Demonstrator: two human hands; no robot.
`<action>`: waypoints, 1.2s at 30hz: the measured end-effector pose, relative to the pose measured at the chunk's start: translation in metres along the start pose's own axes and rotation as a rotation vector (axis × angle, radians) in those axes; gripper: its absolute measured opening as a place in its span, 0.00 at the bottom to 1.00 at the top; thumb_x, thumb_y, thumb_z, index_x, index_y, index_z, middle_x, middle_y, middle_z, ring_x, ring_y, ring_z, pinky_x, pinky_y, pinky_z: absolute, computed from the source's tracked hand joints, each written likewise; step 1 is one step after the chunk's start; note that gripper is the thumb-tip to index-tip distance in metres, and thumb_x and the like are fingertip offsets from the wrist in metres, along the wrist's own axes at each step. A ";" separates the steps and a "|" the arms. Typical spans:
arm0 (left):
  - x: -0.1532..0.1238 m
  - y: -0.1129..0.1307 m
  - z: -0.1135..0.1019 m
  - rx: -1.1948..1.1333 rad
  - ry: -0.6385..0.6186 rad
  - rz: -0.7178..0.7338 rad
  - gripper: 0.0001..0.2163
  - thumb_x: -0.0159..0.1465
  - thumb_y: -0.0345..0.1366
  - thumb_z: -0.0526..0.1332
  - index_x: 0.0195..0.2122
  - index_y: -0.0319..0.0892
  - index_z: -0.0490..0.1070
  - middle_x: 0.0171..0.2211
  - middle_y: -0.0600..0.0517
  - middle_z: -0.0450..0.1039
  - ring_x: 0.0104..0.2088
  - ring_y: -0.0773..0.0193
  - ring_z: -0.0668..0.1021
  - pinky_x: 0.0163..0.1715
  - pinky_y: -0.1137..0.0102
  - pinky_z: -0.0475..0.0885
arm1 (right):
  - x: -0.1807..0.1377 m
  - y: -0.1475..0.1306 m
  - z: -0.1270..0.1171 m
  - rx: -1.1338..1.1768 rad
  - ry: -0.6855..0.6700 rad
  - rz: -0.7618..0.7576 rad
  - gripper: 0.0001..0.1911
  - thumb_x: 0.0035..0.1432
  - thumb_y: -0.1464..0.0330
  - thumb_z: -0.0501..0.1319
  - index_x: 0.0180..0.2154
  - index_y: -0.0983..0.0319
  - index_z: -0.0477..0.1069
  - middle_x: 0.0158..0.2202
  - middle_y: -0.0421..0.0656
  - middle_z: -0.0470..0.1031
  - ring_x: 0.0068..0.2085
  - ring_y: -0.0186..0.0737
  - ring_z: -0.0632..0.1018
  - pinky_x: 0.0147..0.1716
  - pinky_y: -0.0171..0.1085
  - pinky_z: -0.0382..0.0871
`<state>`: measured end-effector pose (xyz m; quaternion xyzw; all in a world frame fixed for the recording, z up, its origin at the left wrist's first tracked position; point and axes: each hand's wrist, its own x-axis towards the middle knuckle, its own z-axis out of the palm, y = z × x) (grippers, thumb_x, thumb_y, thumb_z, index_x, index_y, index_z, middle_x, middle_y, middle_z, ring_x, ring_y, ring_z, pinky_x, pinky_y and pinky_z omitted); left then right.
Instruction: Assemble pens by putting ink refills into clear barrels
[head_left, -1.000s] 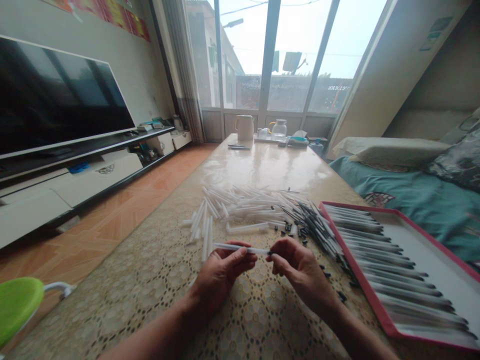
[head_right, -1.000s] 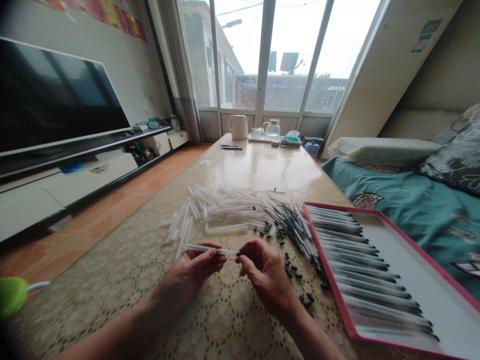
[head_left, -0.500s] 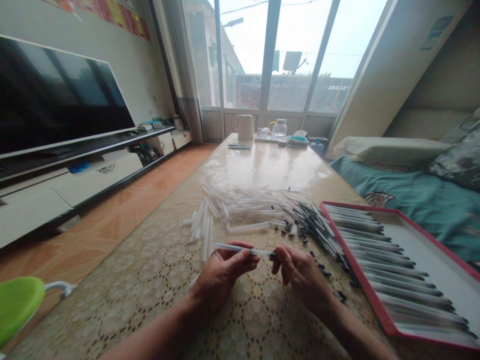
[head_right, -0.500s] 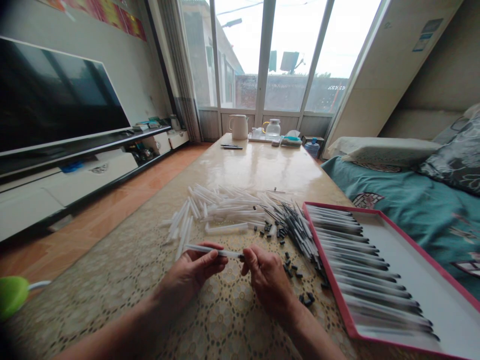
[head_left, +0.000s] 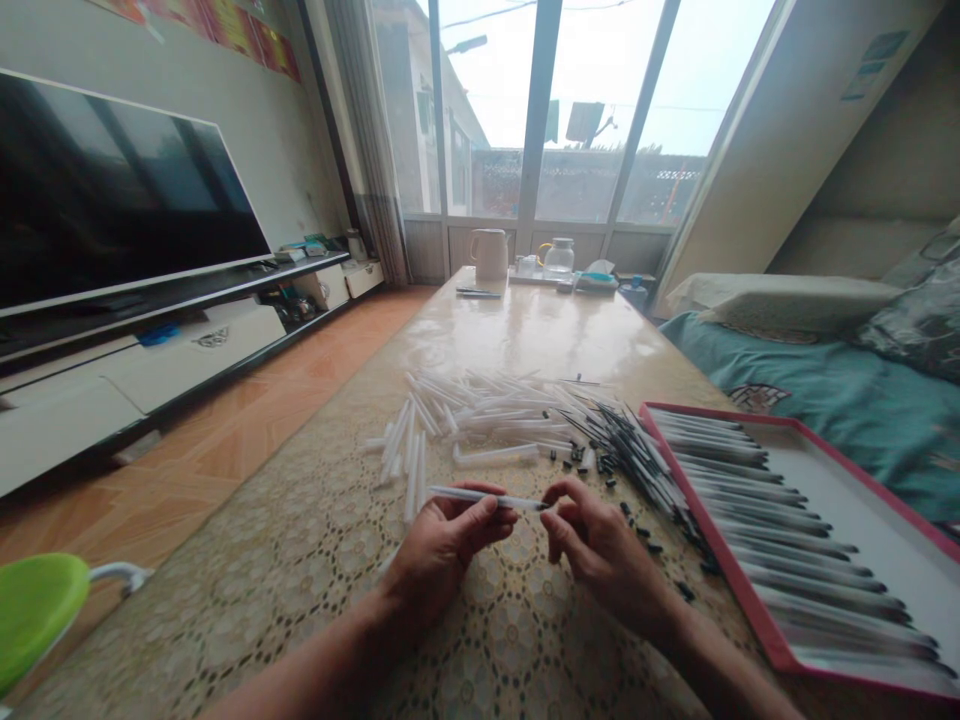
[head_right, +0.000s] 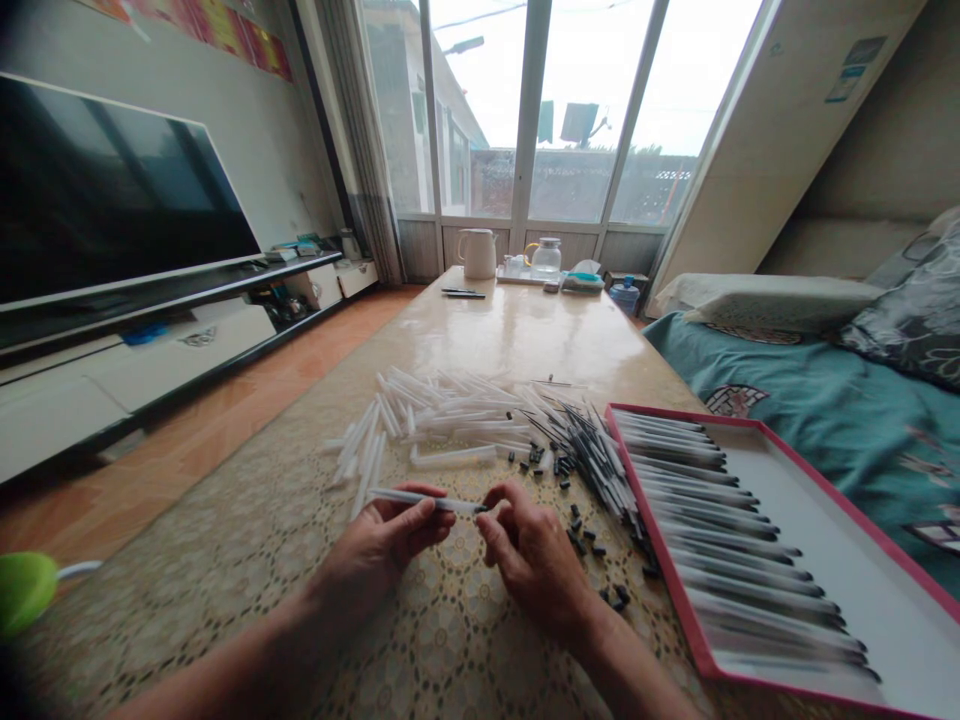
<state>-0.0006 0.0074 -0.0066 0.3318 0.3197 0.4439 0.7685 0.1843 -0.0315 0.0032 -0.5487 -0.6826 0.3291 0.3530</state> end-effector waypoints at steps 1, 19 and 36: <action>0.000 0.000 0.000 0.002 -0.001 0.003 0.09 0.51 0.33 0.69 0.33 0.37 0.75 0.28 0.47 0.80 0.30 0.64 0.80 0.35 0.72 0.74 | 0.000 0.000 0.000 -0.003 0.001 -0.002 0.11 0.64 0.60 0.51 0.35 0.61 0.63 0.21 0.37 0.72 0.20 0.31 0.69 0.23 0.30 0.59; -0.001 0.000 0.001 0.022 -0.017 -0.009 0.09 0.52 0.34 0.69 0.33 0.37 0.75 0.28 0.47 0.80 0.30 0.64 0.80 0.35 0.71 0.74 | -0.001 -0.001 -0.001 -0.077 -0.008 -0.021 0.19 0.66 0.59 0.44 0.30 0.61 0.64 0.19 0.38 0.72 0.22 0.33 0.72 0.26 0.32 0.60; -0.001 0.000 0.000 0.035 -0.020 -0.003 0.10 0.52 0.35 0.69 0.34 0.37 0.75 0.28 0.47 0.80 0.30 0.64 0.80 0.36 0.70 0.74 | 0.000 0.003 0.000 -0.045 -0.045 -0.020 0.19 0.66 0.58 0.44 0.28 0.60 0.62 0.19 0.37 0.72 0.22 0.32 0.71 0.27 0.32 0.61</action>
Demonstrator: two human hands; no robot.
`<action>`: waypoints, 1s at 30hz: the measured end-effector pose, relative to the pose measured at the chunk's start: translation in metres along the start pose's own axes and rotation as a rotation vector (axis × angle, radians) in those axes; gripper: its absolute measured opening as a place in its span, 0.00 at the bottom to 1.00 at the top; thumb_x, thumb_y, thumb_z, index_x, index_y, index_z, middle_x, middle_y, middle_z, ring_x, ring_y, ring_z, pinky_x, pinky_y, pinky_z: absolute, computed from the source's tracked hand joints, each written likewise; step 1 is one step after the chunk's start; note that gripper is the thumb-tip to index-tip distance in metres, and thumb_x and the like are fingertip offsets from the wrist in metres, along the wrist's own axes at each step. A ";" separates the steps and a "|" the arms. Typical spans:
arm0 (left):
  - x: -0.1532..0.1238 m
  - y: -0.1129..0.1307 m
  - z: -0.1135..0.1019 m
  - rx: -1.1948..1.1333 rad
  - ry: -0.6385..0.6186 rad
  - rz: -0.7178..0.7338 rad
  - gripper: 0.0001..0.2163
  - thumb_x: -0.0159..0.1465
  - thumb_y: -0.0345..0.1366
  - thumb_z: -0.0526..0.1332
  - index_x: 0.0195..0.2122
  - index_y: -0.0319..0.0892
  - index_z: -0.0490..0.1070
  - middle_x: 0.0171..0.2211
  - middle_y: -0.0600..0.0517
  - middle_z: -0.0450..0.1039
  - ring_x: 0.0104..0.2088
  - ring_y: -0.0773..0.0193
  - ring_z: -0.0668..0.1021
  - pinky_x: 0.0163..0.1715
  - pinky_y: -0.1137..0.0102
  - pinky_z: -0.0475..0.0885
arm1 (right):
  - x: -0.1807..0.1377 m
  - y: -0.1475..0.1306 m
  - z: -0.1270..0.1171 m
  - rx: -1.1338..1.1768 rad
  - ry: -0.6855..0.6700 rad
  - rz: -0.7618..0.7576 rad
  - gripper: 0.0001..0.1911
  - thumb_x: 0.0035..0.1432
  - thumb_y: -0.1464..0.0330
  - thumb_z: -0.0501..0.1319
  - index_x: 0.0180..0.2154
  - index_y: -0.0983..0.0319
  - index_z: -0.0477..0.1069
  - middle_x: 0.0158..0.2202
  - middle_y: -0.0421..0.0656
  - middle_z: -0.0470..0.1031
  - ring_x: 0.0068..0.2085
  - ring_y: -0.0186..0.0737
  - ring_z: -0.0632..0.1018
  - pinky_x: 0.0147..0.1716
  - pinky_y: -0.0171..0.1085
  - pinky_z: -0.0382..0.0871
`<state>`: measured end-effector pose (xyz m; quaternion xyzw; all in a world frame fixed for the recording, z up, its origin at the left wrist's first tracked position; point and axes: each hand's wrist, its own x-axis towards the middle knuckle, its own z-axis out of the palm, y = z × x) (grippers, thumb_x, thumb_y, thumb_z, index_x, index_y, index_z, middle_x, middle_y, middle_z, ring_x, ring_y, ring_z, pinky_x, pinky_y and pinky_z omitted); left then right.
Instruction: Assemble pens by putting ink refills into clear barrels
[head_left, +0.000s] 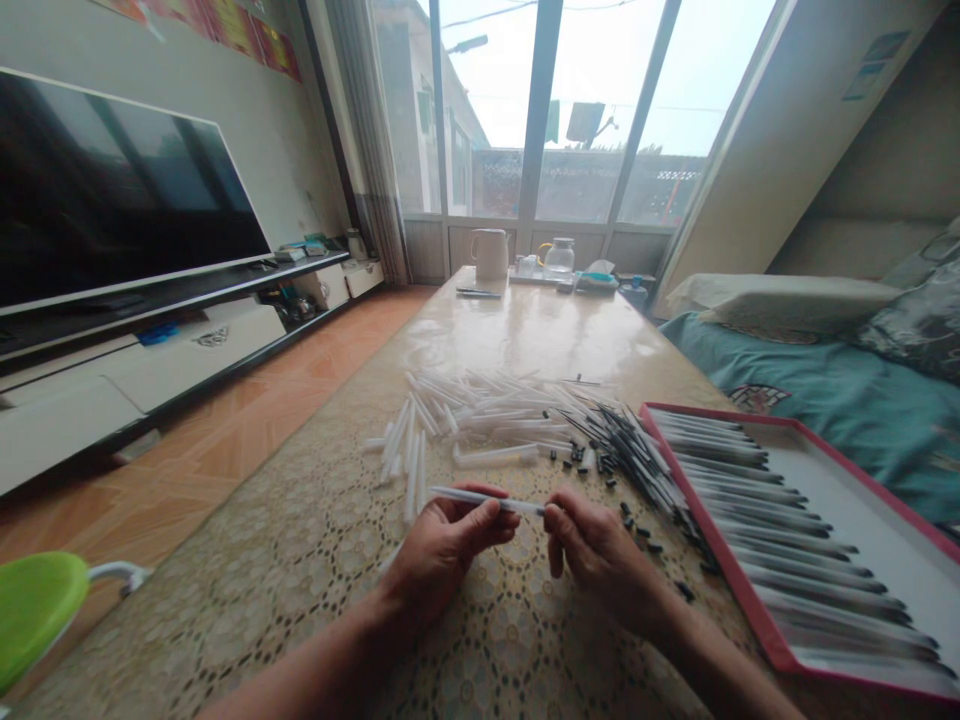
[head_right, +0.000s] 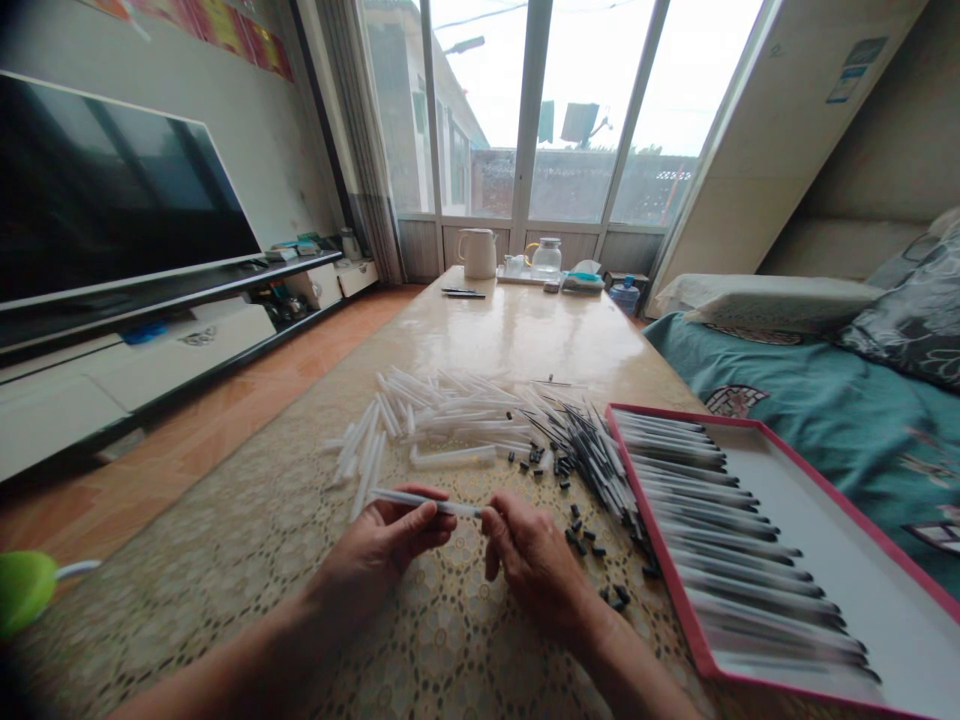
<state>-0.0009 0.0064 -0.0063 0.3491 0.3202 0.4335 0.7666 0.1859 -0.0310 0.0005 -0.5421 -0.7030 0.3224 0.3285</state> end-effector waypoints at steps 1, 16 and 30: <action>0.000 0.000 0.000 0.002 0.002 -0.003 0.10 0.52 0.35 0.69 0.34 0.37 0.75 0.28 0.47 0.80 0.30 0.64 0.80 0.36 0.70 0.74 | 0.000 0.000 0.000 -0.001 0.002 0.001 0.20 0.66 0.58 0.43 0.27 0.60 0.62 0.18 0.38 0.72 0.22 0.32 0.71 0.27 0.32 0.61; -0.003 0.002 0.001 0.109 -0.033 0.000 0.10 0.52 0.37 0.69 0.34 0.38 0.75 0.27 0.48 0.80 0.30 0.61 0.81 0.35 0.68 0.74 | -0.001 -0.003 0.001 0.244 -0.087 0.164 0.24 0.64 0.53 0.42 0.23 0.60 0.58 0.15 0.36 0.66 0.15 0.31 0.66 0.16 0.30 0.58; 0.000 0.026 -0.010 0.815 0.230 0.402 0.08 0.57 0.37 0.62 0.36 0.41 0.71 0.25 0.52 0.73 0.22 0.65 0.74 0.20 0.73 0.67 | 0.001 0.002 0.000 -0.047 0.137 -0.033 0.12 0.63 0.63 0.50 0.33 0.61 0.67 0.24 0.39 0.69 0.27 0.34 0.71 0.28 0.32 0.62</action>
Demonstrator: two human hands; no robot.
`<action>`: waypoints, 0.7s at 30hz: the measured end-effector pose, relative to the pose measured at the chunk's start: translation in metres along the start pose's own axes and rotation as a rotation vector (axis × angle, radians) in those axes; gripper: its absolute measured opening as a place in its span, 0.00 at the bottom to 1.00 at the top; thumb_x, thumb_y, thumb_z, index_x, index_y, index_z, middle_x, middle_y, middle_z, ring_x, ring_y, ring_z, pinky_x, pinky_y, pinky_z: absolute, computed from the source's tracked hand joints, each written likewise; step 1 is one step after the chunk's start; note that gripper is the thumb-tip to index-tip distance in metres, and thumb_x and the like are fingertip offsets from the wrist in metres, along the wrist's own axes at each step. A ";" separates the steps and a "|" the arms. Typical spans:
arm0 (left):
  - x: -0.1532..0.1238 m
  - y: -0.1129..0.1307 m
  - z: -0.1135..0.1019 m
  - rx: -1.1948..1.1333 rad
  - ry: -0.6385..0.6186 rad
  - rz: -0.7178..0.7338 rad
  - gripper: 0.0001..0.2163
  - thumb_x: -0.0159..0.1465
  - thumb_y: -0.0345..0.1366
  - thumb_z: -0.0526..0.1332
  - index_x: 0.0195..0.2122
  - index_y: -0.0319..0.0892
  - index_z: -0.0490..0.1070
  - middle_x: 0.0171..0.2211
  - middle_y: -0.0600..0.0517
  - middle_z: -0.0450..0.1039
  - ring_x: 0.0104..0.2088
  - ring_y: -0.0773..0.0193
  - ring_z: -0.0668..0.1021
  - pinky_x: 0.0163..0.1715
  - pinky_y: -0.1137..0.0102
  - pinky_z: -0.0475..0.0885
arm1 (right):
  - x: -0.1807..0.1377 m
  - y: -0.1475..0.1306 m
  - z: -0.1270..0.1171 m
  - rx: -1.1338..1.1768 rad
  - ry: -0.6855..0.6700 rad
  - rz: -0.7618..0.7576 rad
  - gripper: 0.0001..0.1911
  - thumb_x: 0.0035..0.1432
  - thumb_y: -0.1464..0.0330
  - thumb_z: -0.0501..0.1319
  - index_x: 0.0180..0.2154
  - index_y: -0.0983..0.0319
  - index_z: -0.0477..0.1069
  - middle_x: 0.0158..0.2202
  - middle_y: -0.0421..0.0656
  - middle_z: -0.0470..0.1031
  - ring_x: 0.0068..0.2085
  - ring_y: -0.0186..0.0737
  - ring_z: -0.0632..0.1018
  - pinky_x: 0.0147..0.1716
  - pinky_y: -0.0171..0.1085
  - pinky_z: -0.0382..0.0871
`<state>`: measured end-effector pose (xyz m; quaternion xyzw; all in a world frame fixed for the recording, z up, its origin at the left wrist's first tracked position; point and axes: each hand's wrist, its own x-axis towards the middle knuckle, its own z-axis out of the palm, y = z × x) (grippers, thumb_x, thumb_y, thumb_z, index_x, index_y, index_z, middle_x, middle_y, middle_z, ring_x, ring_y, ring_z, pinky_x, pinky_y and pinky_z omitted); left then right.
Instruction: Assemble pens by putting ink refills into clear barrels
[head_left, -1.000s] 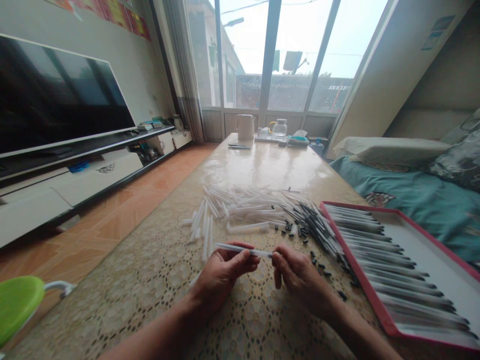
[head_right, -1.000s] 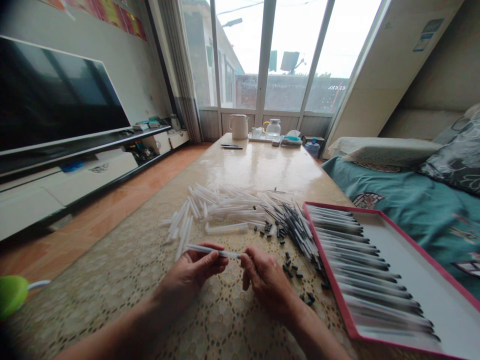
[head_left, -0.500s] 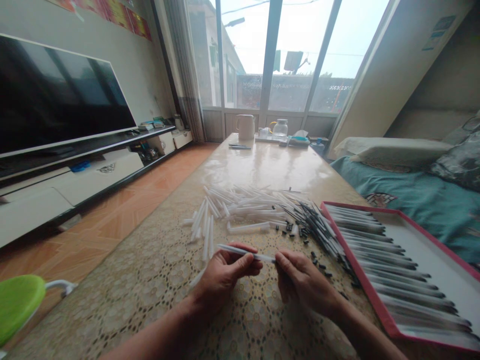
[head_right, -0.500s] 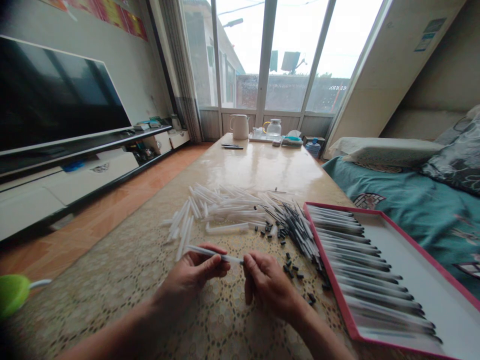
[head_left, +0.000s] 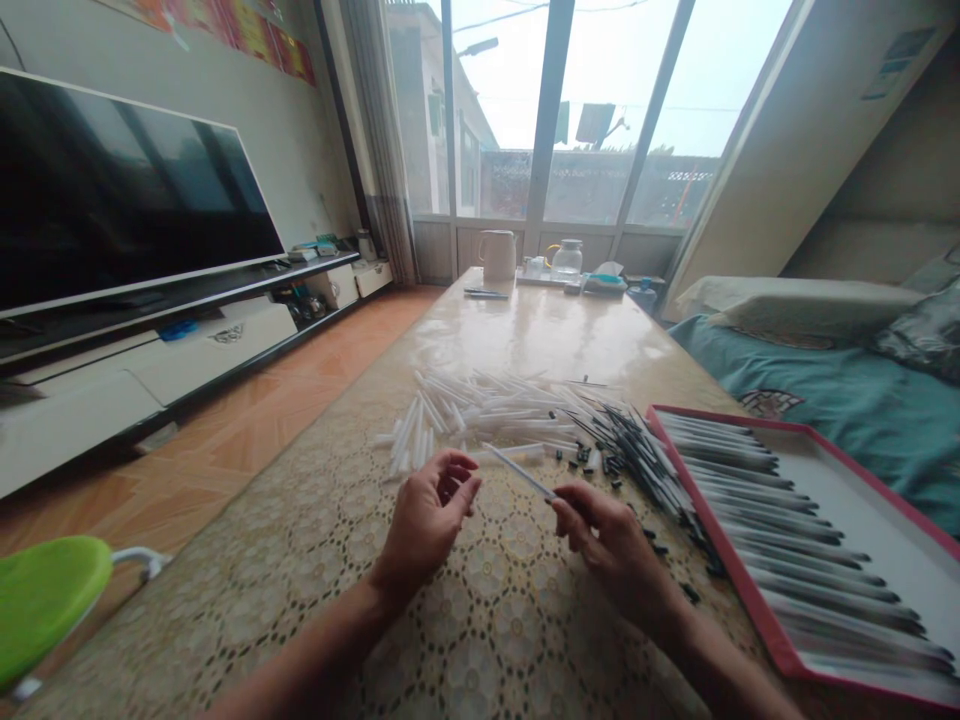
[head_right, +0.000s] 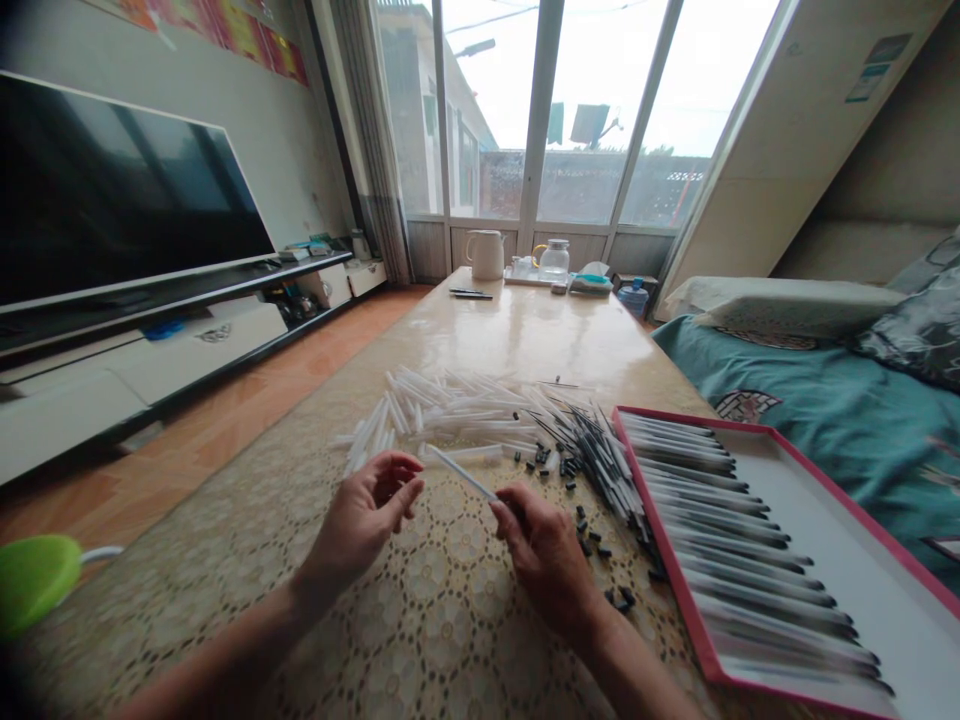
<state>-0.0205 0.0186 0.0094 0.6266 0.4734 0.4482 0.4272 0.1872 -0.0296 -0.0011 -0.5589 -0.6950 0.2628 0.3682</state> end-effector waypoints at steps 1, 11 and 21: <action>0.006 0.001 -0.010 0.169 0.067 0.073 0.06 0.58 0.35 0.61 0.35 0.41 0.72 0.28 0.50 0.74 0.25 0.63 0.75 0.25 0.71 0.69 | 0.000 0.002 -0.002 0.011 0.030 0.021 0.12 0.64 0.62 0.50 0.33 0.61 0.66 0.25 0.39 0.70 0.26 0.34 0.71 0.27 0.33 0.62; 0.036 -0.017 -0.062 1.185 0.033 0.031 0.15 0.58 0.27 0.53 0.44 0.33 0.74 0.39 0.39 0.73 0.44 0.51 0.73 0.46 0.64 0.66 | -0.001 0.002 -0.004 0.031 0.043 0.052 0.12 0.63 0.62 0.51 0.32 0.61 0.65 0.26 0.39 0.71 0.26 0.34 0.71 0.26 0.33 0.62; 0.032 -0.017 -0.055 1.098 0.034 0.151 0.11 0.54 0.27 0.57 0.39 0.38 0.71 0.36 0.44 0.73 0.41 0.53 0.73 0.42 0.64 0.68 | 0.003 0.006 -0.006 0.019 0.068 0.064 0.12 0.62 0.61 0.51 0.32 0.61 0.66 0.25 0.40 0.71 0.26 0.35 0.71 0.26 0.33 0.63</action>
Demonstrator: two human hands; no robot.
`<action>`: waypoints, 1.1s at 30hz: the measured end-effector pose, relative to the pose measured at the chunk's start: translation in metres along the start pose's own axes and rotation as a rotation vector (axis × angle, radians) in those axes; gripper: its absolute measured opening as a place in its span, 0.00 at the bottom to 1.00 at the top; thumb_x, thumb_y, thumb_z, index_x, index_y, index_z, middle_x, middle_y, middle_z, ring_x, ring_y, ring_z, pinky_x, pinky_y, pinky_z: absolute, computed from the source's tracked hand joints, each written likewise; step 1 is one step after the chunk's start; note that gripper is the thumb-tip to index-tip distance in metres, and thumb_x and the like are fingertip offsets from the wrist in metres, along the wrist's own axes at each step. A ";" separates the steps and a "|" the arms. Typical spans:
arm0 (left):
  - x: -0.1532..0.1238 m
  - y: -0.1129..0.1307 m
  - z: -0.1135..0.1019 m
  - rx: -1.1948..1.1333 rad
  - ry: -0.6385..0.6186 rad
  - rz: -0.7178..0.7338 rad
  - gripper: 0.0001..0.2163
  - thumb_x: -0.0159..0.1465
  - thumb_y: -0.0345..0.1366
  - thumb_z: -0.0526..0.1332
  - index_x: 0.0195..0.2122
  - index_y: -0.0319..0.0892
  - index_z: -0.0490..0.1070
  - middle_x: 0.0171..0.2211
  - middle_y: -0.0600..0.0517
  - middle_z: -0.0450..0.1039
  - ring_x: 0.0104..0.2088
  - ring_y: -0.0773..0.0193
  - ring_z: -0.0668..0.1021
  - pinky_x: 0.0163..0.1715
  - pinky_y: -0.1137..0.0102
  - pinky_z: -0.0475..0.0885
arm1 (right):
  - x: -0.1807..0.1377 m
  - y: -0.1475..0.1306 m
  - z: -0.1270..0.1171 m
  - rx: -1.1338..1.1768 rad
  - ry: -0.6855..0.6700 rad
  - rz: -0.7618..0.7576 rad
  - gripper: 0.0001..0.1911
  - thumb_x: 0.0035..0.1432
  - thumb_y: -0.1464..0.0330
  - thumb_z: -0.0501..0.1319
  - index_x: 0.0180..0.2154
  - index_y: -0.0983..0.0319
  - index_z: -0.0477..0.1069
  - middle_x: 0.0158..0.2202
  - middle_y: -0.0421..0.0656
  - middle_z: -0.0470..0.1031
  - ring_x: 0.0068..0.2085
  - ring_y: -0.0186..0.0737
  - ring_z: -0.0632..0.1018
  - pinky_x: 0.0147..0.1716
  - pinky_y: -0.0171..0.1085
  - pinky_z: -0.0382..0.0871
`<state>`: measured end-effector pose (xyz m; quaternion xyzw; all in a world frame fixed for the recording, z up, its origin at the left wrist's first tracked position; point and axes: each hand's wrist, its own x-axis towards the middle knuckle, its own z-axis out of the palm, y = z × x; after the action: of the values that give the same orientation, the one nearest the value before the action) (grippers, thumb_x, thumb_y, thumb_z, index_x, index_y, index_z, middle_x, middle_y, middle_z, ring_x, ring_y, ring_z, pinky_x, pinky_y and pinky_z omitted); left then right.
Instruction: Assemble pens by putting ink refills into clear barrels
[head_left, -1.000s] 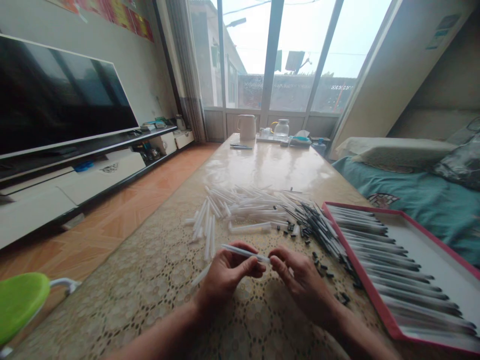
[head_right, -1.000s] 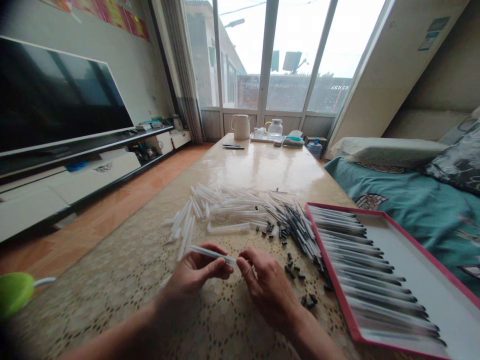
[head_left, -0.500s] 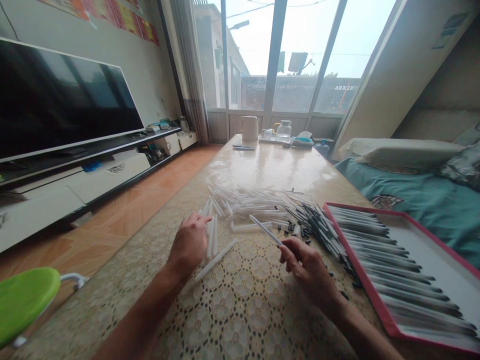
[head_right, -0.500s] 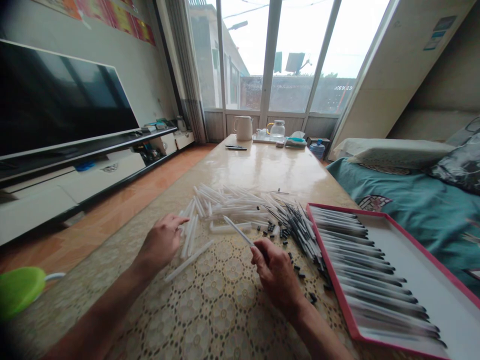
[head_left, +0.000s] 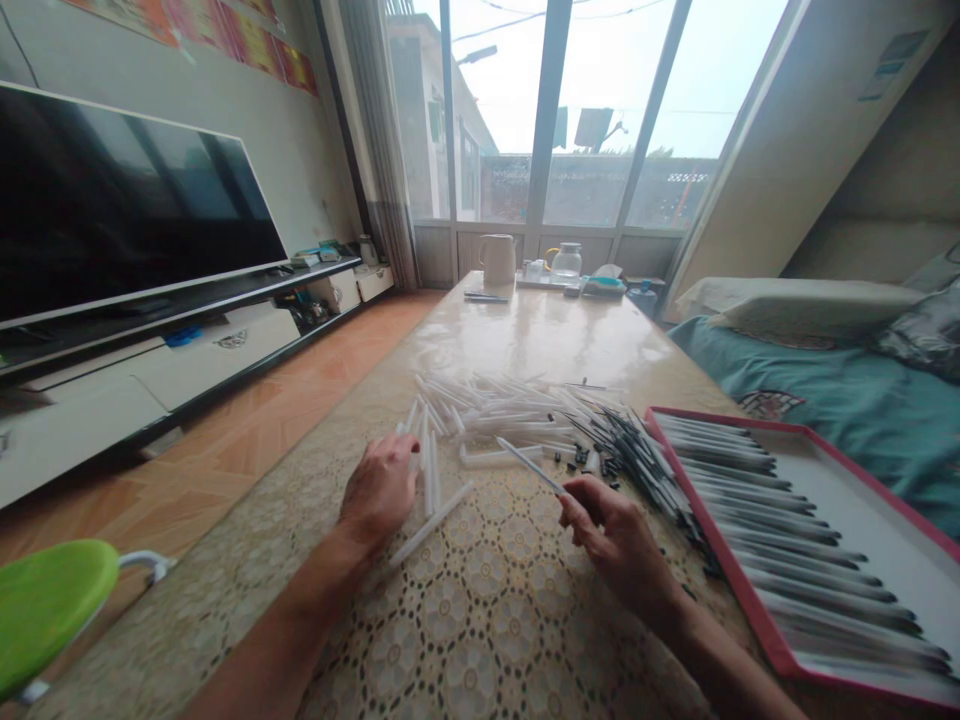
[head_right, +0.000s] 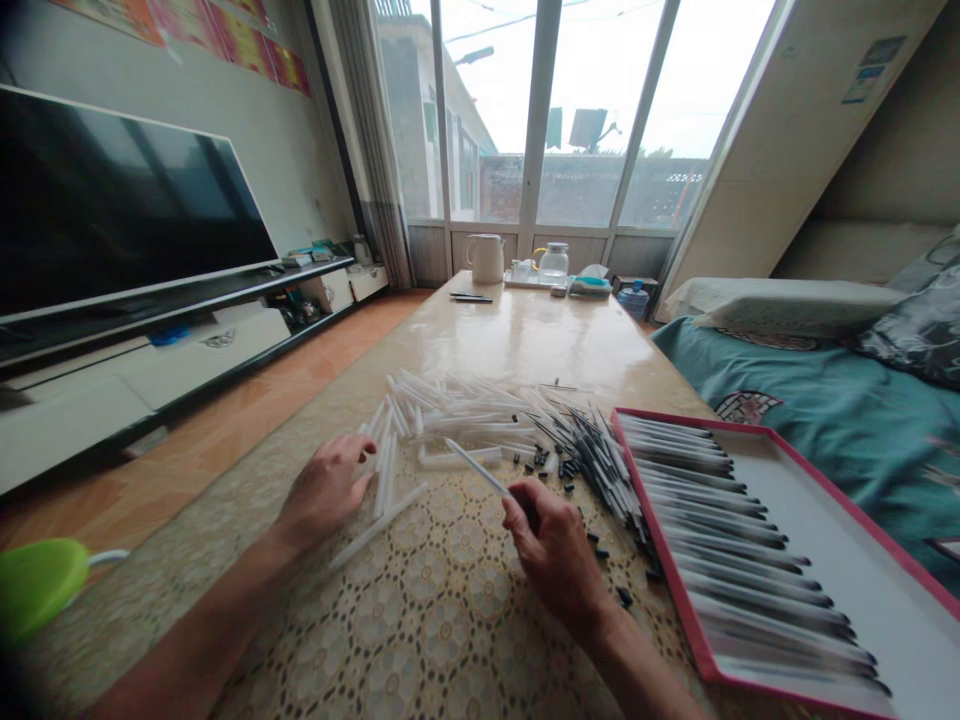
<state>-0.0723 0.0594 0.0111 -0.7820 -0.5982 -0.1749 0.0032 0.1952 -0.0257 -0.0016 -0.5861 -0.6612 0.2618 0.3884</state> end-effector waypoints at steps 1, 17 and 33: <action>0.000 0.000 0.000 -0.031 0.018 0.016 0.11 0.54 0.26 0.56 0.39 0.39 0.70 0.35 0.45 0.73 0.40 0.54 0.73 0.41 0.64 0.68 | 0.000 0.000 0.000 -0.004 0.005 0.001 0.12 0.62 0.61 0.51 0.32 0.61 0.66 0.25 0.40 0.71 0.26 0.35 0.71 0.26 0.33 0.63; -0.032 0.064 0.021 -1.652 -0.439 -0.438 0.12 0.54 0.42 0.65 0.33 0.39 0.72 0.23 0.55 0.70 0.21 0.73 0.70 0.22 0.77 0.63 | -0.004 -0.011 -0.018 -0.126 0.265 -0.112 0.06 0.54 0.69 0.54 0.30 0.62 0.69 0.24 0.39 0.68 0.26 0.36 0.69 0.27 0.33 0.61; -0.031 0.066 0.019 -1.546 -0.335 -0.413 0.12 0.54 0.43 0.64 0.29 0.39 0.69 0.21 0.57 0.69 0.18 0.74 0.69 0.19 0.77 0.61 | -0.006 -0.012 -0.010 -0.171 0.226 -0.171 0.05 0.54 0.71 0.54 0.29 0.62 0.68 0.22 0.36 0.64 0.23 0.33 0.66 0.24 0.32 0.59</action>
<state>-0.0125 0.0155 -0.0019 -0.4532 -0.4332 -0.4159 -0.6588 0.1962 -0.0348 0.0126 -0.5844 -0.6806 0.1032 0.4298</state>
